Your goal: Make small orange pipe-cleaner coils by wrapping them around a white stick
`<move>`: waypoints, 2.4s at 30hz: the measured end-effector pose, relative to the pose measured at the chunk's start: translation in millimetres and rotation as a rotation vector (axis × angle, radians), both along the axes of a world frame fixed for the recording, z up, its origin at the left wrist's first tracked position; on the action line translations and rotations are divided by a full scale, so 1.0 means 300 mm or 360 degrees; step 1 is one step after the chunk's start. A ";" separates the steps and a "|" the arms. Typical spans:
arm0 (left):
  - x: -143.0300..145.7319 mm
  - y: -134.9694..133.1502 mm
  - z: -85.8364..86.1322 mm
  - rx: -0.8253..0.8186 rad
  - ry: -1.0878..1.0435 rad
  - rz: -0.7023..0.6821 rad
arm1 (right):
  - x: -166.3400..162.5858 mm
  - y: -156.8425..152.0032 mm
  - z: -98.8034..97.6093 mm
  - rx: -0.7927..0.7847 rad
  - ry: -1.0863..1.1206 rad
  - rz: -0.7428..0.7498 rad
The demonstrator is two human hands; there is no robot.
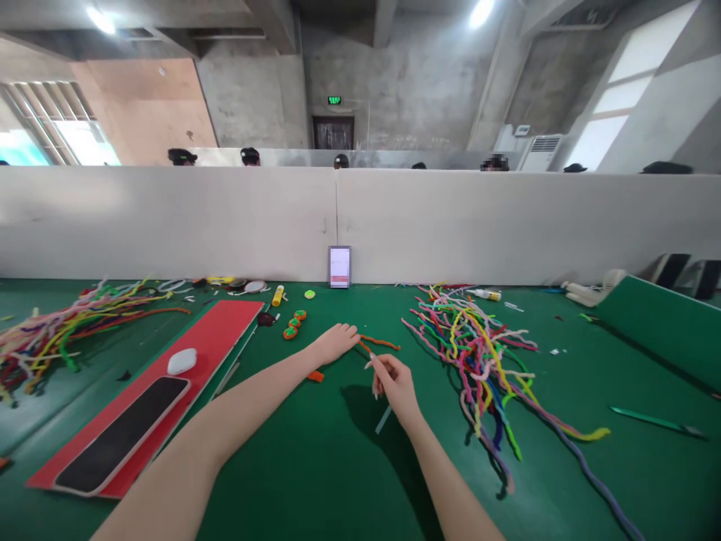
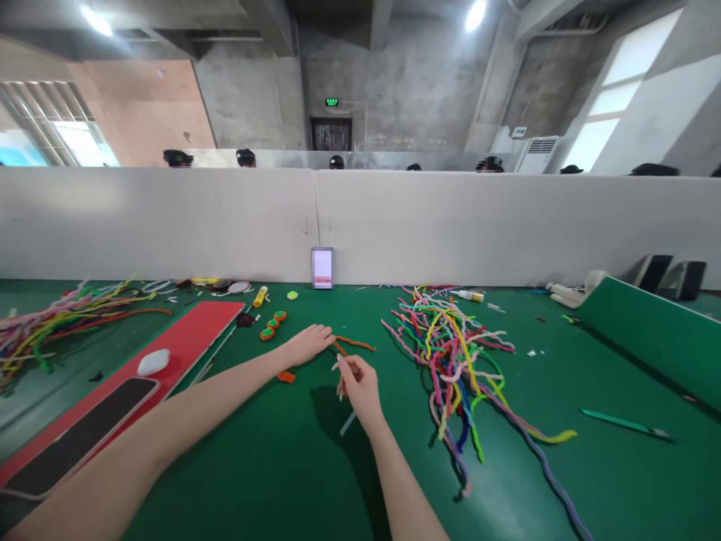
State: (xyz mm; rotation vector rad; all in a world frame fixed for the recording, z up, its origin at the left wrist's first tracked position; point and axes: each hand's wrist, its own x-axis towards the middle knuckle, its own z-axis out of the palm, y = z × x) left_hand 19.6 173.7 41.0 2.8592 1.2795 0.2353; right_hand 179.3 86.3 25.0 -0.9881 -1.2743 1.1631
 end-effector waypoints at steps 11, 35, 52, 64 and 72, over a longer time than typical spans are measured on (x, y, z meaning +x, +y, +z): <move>-0.026 -0.056 0.245 0.0290 -0.0535 0.0635 | 0.043 0.027 -0.015 0.0032 -0.0055 -0.0153; 0.194 -0.491 -0.034 -0.0832 0.0033 0.0588 | 0.139 0.069 -0.095 -0.0012 -0.0585 -0.0386; 0.027 -0.416 -0.015 -0.0798 -0.0159 0.0560 | 0.085 0.060 -0.142 -0.0080 -0.0877 -0.0480; 0.034 -0.416 0.004 -0.0627 0.0231 0.0248 | 0.051 0.036 -0.109 -0.0327 -0.0707 -0.0078; -0.004 -0.408 -0.008 -0.0591 0.0012 0.0275 | 0.066 0.046 -0.110 -0.0335 -0.0556 -0.0110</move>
